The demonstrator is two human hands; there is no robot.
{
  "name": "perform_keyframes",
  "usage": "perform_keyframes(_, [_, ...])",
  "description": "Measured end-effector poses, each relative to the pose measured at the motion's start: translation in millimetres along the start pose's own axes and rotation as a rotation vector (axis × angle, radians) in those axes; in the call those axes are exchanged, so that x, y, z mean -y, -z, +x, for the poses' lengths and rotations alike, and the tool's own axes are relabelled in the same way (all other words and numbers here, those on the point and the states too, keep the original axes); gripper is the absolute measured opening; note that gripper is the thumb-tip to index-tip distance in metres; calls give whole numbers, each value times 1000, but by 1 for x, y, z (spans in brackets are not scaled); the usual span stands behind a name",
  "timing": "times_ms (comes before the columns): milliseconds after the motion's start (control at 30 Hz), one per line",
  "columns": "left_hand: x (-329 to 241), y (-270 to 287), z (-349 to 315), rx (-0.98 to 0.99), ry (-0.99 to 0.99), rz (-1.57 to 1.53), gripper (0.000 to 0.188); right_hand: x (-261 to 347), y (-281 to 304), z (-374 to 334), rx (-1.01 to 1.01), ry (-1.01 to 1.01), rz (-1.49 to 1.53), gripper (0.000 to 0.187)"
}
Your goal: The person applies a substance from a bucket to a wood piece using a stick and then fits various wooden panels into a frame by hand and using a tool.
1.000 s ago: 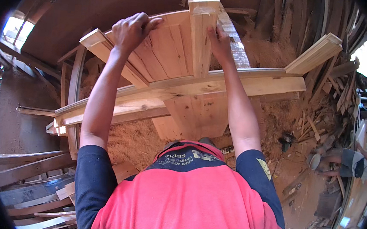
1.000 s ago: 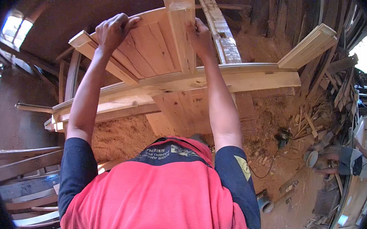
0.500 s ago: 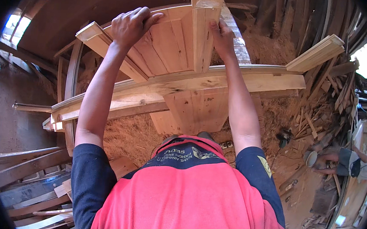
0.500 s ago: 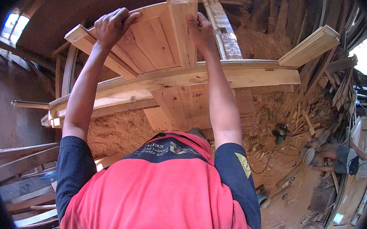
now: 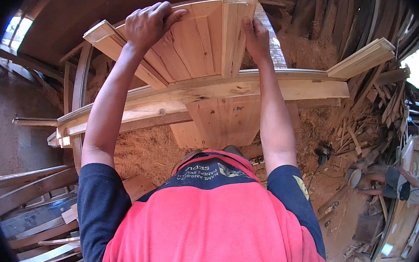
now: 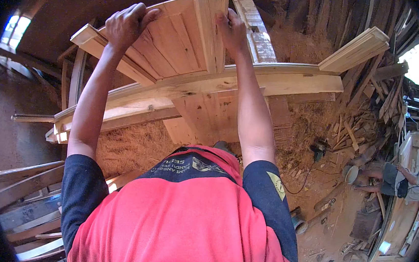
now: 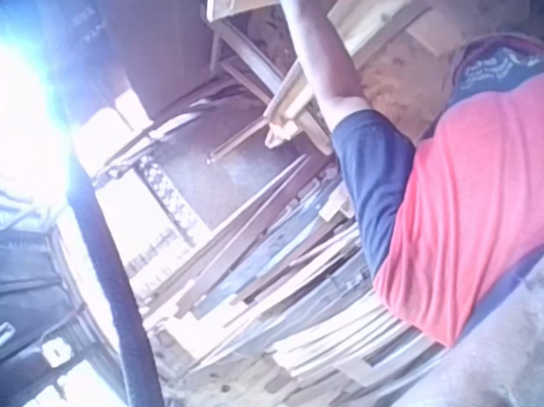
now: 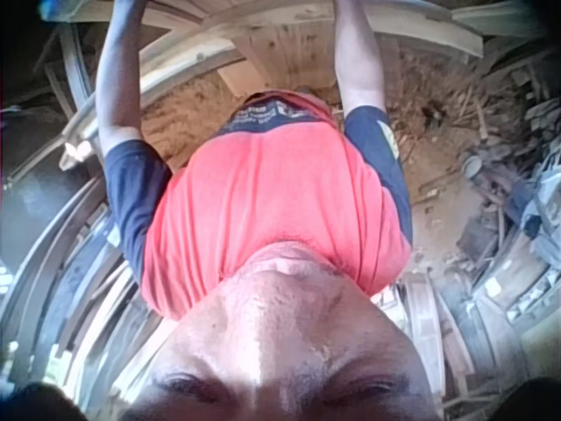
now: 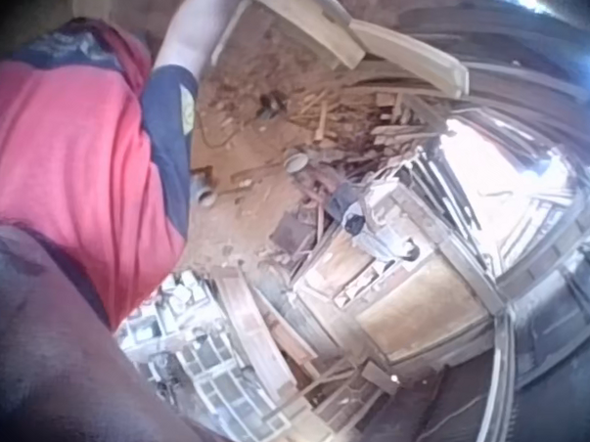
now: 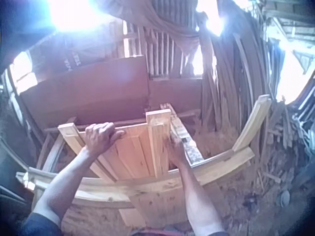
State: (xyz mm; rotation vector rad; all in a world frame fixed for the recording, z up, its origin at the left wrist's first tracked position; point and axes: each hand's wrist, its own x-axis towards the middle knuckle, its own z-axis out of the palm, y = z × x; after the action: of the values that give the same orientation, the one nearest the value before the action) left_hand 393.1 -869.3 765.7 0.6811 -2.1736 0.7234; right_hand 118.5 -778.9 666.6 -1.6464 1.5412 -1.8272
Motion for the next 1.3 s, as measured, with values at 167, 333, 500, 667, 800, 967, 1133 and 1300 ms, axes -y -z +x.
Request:
perform_keyframes(167, [3, -2, -3, 33, 10, 7, 47, 3, 0, -1, 64, -92, -12, 54])
perform_keyframes(333, [4, 0, -6, 23, -12, -18, 47, 3, 3, -2, 52, -112, 100, 45])
perform_keyframes(500, [3, 0, -3, 86, 40, 11, 49, -5, 3, -1, 38, -69, 19, 47])
perform_keyframes(667, [6, -3, -5, 88, 50, -28, 47, -15, -5, 2, -24, -34, 122, 48])
perform_keyframes(800, [7, -4, -8, 105, 55, -17, 48, -16, -7, 2, 8, -41, 37, 54])
perform_keyframes(967, [7, -6, -8, 75, 37, -36, 48, -7, -5, 0, 12, 0, -53, 58])
perform_keyframes(1133, [5, -5, -7, 55, 42, 21, 50, -4, -3, 2, 43, -66, -47, 58])
perform_keyframes(1300, [0, 13, 2, 194, 110, -25, 52, -10, -2, 3, 37, -50, -61, 58])
